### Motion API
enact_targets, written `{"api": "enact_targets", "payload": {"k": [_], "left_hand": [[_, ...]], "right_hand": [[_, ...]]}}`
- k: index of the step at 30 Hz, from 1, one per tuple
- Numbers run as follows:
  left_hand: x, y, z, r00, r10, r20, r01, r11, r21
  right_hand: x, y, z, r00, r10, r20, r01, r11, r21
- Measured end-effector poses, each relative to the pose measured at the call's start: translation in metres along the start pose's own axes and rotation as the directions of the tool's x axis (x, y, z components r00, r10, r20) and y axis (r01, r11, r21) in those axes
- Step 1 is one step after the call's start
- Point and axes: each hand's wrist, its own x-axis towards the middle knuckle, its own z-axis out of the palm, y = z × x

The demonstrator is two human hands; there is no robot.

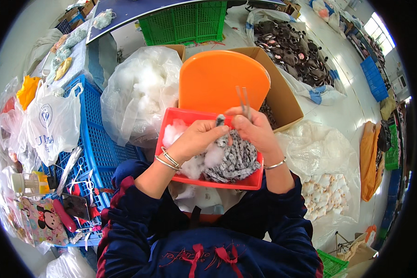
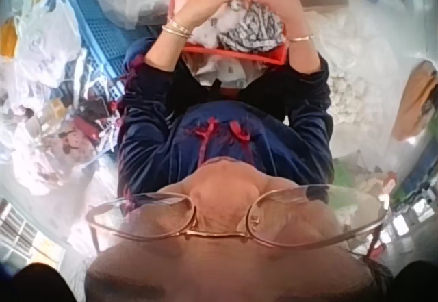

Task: The person uses a metal tool to push white stuffing into a grey plush toy held in a red tray. The person repeatedly inserts the tool and adjusts the toy to distribute the stuffing evenly.

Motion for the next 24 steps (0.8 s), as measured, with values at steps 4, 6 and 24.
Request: {"api": "enact_targets", "payload": {"k": [4, 6, 24], "left_hand": [[0.005, -0.008, 0.005, 0.992, -0.117, 0.042, 0.119, 0.991, -0.059], [0.004, -0.008, 0.008, 0.994, -0.081, 0.073, 0.089, 0.99, -0.111], [-0.01, 0.006, 0.029, 0.998, -0.06, 0.019, 0.061, 0.997, -0.04]], "right_hand": [[0.004, 0.005, 0.01, 0.986, 0.047, 0.159, -0.06, 0.995, 0.077], [0.003, 0.006, 0.007, 0.988, 0.019, 0.151, -0.026, 0.998, 0.049], [0.015, 0.001, -0.034, 0.886, -0.18, -0.428, 0.253, 0.96, 0.12]]}}
